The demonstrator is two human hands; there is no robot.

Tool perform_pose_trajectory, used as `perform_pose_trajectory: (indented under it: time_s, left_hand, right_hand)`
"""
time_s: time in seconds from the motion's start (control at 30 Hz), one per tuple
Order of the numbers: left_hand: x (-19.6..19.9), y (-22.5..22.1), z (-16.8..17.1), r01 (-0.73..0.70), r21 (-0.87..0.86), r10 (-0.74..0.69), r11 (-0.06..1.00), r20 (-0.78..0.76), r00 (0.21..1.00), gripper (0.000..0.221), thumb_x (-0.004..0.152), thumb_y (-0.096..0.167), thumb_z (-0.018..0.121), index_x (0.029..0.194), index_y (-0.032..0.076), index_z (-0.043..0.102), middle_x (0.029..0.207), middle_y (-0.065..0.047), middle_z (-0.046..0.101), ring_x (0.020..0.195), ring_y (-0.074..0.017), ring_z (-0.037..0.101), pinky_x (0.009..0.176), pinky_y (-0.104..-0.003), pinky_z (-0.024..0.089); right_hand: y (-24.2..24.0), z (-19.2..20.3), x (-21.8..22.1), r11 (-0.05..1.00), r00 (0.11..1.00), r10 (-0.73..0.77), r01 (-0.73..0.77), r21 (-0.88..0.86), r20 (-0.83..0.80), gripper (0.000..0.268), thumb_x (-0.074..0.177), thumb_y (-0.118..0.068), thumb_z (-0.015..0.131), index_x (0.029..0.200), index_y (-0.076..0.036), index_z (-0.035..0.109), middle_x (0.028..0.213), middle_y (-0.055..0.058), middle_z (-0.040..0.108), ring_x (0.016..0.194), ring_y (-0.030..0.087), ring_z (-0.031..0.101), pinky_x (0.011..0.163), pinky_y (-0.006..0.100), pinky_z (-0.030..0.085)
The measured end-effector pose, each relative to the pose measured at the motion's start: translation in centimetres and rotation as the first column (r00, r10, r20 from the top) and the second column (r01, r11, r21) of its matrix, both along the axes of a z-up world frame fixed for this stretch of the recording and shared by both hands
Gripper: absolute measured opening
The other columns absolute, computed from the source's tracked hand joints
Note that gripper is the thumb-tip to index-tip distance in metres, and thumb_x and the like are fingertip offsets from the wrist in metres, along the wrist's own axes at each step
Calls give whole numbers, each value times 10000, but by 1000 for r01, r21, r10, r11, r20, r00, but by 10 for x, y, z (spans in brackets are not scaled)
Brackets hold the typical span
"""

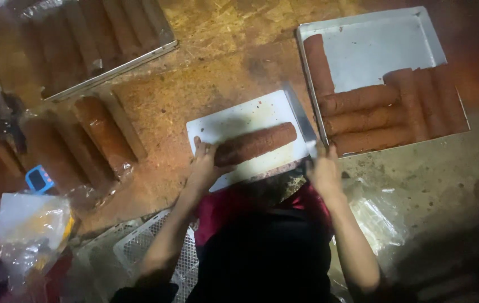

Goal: Cutting long brown pastry rolls into segments and arranging them neatly in a metal tray.

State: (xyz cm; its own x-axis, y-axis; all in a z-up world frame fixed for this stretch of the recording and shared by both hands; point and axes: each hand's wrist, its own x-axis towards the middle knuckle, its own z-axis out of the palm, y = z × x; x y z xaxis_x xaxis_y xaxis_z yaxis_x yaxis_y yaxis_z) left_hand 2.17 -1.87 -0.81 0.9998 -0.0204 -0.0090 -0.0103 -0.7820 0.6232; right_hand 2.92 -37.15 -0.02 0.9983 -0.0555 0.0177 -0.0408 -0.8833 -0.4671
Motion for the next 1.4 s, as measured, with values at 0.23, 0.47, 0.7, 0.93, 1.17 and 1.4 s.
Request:
perform_pose_trajectory:
  time_s: [0.23,0.47,0.7,0.93,1.17,1.4]
  left_hand:
    - [9,-6,2,69,42,-71,997,50,996,863,661,386,946,1363,60,564,1241,-214,579,1341,-550,404,1206,-626,249]
    - [68,-43,72,-30,74,49,997,-264,963,808,689,293,908,1419,212,571,1476,-160,419,1301,-443,489,997,-679,366]
    - [345,-174,72,412,-6,-370,911,428,824,720,748,-31,785,1401,204,592,1586,-341,236,1469,-552,284,1222,-521,344]
    - [469,-329,-20,560,394,-567,729,-111,816,278,979,212,662,1226,314,739,1451,-186,526,1408,-411,479,1171,-495,421]
    - [478,-329,-60,396,870,-660,295,-115,743,395,999,291,507,1367,401,597,1580,-127,400,1501,-359,305,1140,-609,258]
    - [358,-233,-25,452,601,-673,659,201,712,704,913,130,562,1580,214,354,1628,-107,358,1533,-376,265,1181,-707,162]
  right_hand:
    - [62,41,61,941,928,321,-291,171,-190,1014,667,-9,758,1588,-220,390,1456,337,379,1024,484,640,832,494,580]
    - [53,54,76,957,962,205,-236,168,179,846,695,-99,852,1440,-98,449,1286,279,522,1078,510,626,858,502,555]
    - [-24,75,154,817,929,-358,262,514,94,986,811,-24,703,1619,-1,137,1052,295,724,965,424,734,861,445,567]
    - [-69,61,196,973,943,-211,227,35,-257,352,863,-239,725,1186,-99,727,1044,254,724,1030,472,675,910,553,521]
    - [-80,33,189,986,963,-160,165,7,-215,379,947,-294,654,1249,-65,658,1199,290,686,1083,494,653,961,560,507]
    - [-39,41,104,943,939,-91,-26,333,331,800,1012,-184,663,1661,-30,221,1293,331,636,1145,477,643,949,487,538]
